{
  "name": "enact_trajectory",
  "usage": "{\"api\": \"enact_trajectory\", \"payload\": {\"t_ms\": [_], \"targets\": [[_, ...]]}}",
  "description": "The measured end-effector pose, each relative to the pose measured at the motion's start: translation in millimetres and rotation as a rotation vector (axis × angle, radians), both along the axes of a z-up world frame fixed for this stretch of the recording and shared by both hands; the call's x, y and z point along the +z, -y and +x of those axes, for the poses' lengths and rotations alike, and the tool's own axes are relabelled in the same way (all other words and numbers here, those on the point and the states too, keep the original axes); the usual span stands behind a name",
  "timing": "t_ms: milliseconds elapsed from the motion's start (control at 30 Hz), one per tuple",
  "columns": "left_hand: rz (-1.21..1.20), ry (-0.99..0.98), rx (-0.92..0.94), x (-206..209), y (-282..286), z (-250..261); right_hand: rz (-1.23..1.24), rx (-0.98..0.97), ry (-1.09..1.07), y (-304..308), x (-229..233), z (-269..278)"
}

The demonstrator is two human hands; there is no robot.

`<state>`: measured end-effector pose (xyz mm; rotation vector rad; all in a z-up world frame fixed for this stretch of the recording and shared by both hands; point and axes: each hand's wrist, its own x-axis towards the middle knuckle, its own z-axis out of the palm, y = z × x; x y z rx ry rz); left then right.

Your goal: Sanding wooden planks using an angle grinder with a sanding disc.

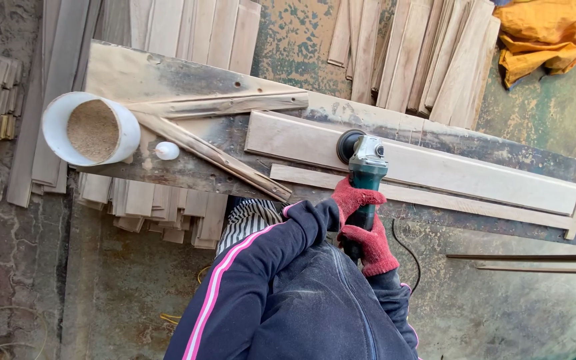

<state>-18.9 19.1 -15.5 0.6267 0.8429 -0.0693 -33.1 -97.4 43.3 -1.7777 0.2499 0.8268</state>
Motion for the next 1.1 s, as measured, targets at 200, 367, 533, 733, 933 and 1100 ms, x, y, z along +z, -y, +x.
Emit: {"api": "enact_trajectory", "payload": {"t_ms": [200, 367, 533, 733, 933, 1100], "targets": [[0.021, 0.007, 0.070, -3, -25, -16, -0.083, 0.115, 0.036, -33, 10, -14], [-0.030, 0.007, 0.152, 2, -49, -37, -0.091, 0.174, 0.053, -62, 21, -28], [-0.095, 0.036, 0.277, -13, -72, -54, -0.054, 0.197, -0.005, -87, 19, -40], [-0.198, 0.132, 0.439, -21, -100, -75, -0.052, 0.282, -0.004, -110, 14, -47], [-0.223, 0.090, 0.516, -30, -125, -93, -0.028, 0.346, -0.053, -144, 27, -57], [-0.172, 0.001, 0.506, 5, -128, -105, -0.033, 0.376, -0.076, -158, 45, -56]]}}
